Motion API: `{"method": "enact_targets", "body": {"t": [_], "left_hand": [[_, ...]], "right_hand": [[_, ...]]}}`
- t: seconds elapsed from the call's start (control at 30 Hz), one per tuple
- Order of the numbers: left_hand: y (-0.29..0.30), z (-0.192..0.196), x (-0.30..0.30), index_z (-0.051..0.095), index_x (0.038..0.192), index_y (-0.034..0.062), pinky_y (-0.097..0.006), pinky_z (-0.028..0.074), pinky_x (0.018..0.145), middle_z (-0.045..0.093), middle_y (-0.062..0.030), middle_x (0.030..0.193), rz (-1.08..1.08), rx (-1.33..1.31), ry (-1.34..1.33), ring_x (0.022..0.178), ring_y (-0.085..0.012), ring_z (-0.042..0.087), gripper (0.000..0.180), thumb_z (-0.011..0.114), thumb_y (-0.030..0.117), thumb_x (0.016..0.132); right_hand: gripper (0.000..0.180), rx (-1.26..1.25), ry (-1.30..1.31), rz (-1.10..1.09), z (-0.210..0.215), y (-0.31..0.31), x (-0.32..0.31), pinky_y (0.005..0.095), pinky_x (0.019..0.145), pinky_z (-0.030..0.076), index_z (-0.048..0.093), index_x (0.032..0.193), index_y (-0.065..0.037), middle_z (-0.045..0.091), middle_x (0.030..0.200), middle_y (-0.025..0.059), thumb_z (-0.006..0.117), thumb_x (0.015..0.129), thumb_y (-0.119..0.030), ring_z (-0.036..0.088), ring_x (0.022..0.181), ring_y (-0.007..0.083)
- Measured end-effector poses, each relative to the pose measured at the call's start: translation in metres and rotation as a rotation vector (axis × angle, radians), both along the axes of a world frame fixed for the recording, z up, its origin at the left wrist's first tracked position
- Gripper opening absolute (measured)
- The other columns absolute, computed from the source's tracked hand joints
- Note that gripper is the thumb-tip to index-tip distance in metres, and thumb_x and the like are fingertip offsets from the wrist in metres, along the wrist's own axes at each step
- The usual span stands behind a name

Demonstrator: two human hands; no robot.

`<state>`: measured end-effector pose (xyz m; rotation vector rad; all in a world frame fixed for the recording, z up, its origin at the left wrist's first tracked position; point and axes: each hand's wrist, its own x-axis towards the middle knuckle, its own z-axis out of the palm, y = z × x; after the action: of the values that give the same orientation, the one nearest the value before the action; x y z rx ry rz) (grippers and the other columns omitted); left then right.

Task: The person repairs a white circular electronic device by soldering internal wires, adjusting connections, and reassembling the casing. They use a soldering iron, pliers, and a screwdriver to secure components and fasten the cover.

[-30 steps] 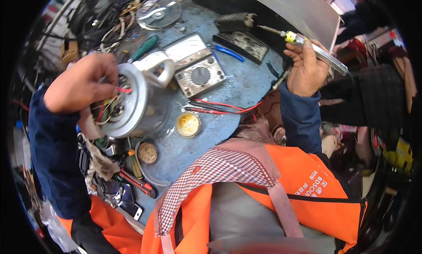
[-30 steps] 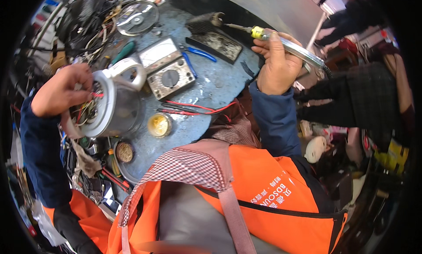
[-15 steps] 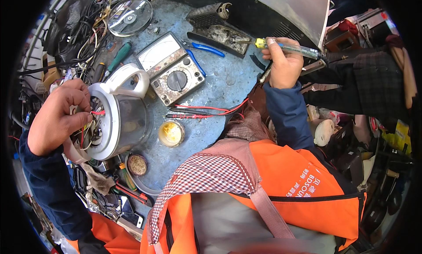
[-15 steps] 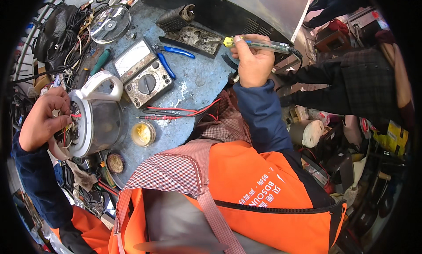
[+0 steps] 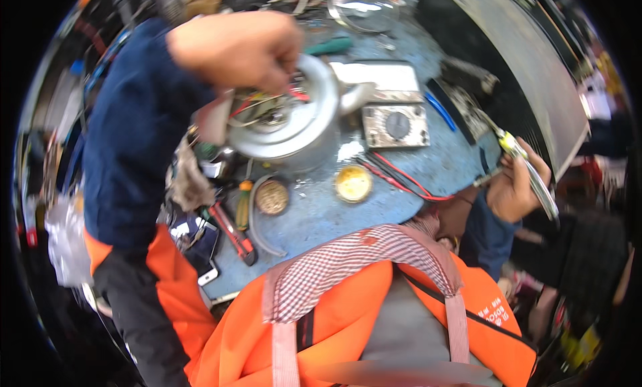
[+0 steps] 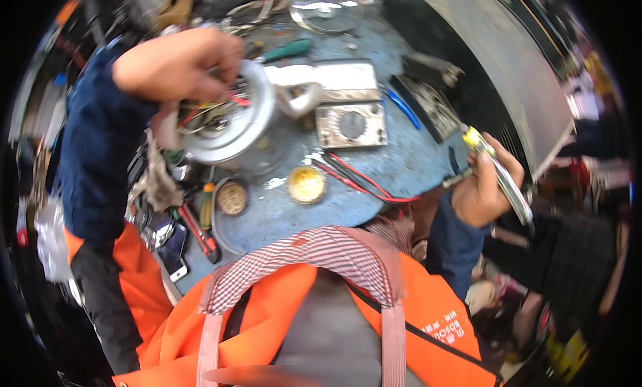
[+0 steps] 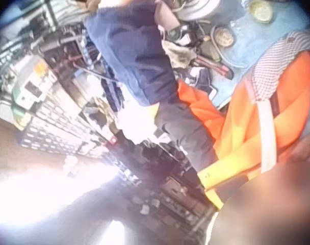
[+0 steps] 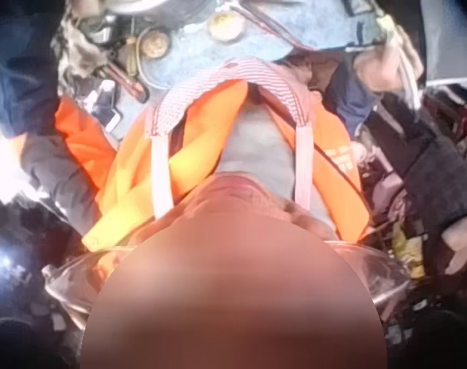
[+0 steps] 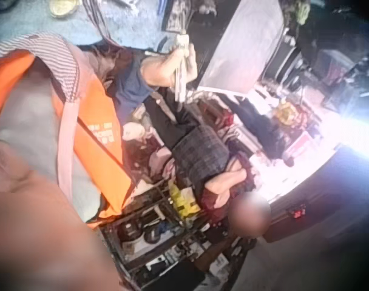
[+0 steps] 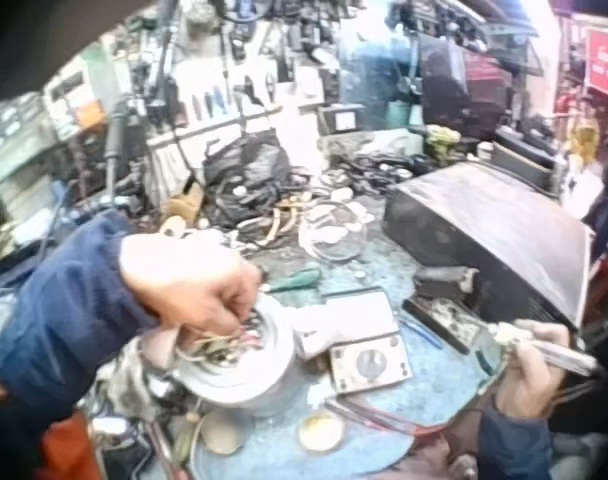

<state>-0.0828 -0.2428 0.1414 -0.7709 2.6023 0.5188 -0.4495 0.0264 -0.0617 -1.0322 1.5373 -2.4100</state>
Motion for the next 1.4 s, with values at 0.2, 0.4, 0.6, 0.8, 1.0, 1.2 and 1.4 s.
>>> {"method": "enact_targets", "body": {"t": [0.2,0.4,0.6,0.8,1.0,1.2,1.4], "left_hand": [[0.003,-0.004,0.0,0.077,0.102,0.0017,-0.04,0.055,0.073,0.072,-0.0095,0.089,-0.004,-0.081,0.085,0.086,-0.0255,0.072,0.029,0.088,0.023,0.086],[0.0,-0.008,-0.006,0.08,0.088,-0.0023,-0.041,0.051,0.058,0.069,-0.0119,0.068,-0.06,-0.053,0.087,0.062,-0.0238,0.066,0.021,0.084,0.018,0.084],[0.009,0.002,-0.008,0.081,0.095,-0.0033,-0.041,0.057,0.065,0.075,-0.015,0.077,-0.043,-0.056,0.05,0.072,-0.0244,0.073,0.024,0.085,0.019,0.085],[-0.025,-0.017,0.007,0.082,0.101,-0.0012,-0.044,0.057,0.073,0.079,-0.0192,0.087,-0.272,0.073,0.138,0.078,-0.0281,0.074,0.029,0.083,0.023,0.086],[-0.002,0.001,0.002,0.084,0.101,-0.0006,-0.045,0.058,0.073,0.081,-0.0198,0.089,-0.139,0.02,0.14,0.081,-0.0292,0.076,0.031,0.085,0.026,0.086],[-0.009,-0.008,0.006,0.084,0.101,-0.0002,-0.045,0.058,0.073,0.081,-0.0185,0.087,-0.147,-0.002,0.148,0.08,-0.0285,0.076,0.032,0.086,0.029,0.088],[0.003,0.003,0.002,0.084,0.1,0.0,-0.045,0.057,0.073,0.08,-0.0183,0.086,-0.117,-0.021,0.125,0.079,-0.028,0.076,0.032,0.087,0.03,0.089]], "right_hand": [[0.036,-0.239,0.362,0.552,0.055,-0.03,0.083,0.0443,0.103,0.062,0.058,0.128,-0.001,0.072,0.128,0.0333,0.074,0.096,0.0,0.076,0.109,0.0342],[0.041,-0.196,0.575,0.778,0.076,-0.067,0.134,0.046,0.105,0.061,0.061,0.125,0.001,0.075,0.125,0.0308,0.078,0.09,0.012,0.077,0.115,0.0347],[0.04,-0.171,0.566,0.827,0.078,-0.079,0.147,0.0445,0.105,0.061,0.064,0.123,0.002,0.076,0.126,0.0309,0.078,0.088,0.014,0.077,0.119,0.035],[0.039,-0.163,0.545,0.888,0.078,-0.087,0.157,0.0435,0.106,0.06,0.064,0.123,0.003,0.076,0.127,0.0304,0.077,0.088,0.015,0.077,0.12,0.0349],[0.038,-0.115,0.584,0.85,0.077,-0.085,0.153,0.0441,0.107,0.06,0.064,0.122,0.002,0.076,0.127,0.0297,0.076,0.088,0.016,0.077,0.12,0.0347],[0.037,-0.101,0.564,0.87,0.077,-0.086,0.158,0.0445,0.106,0.059,0.064,0.121,0.002,0.076,0.127,0.0288,0.077,0.088,0.015,0.076,0.12,0.0342],[0.037,-0.085,0.538,0.83,0.075,-0.084,0.156,0.0439,0.106,0.059,0.063,0.121,0.001,0.076,0.127,0.0287,0.078,0.089,0.014,0.076,0.12,0.0335]]}}
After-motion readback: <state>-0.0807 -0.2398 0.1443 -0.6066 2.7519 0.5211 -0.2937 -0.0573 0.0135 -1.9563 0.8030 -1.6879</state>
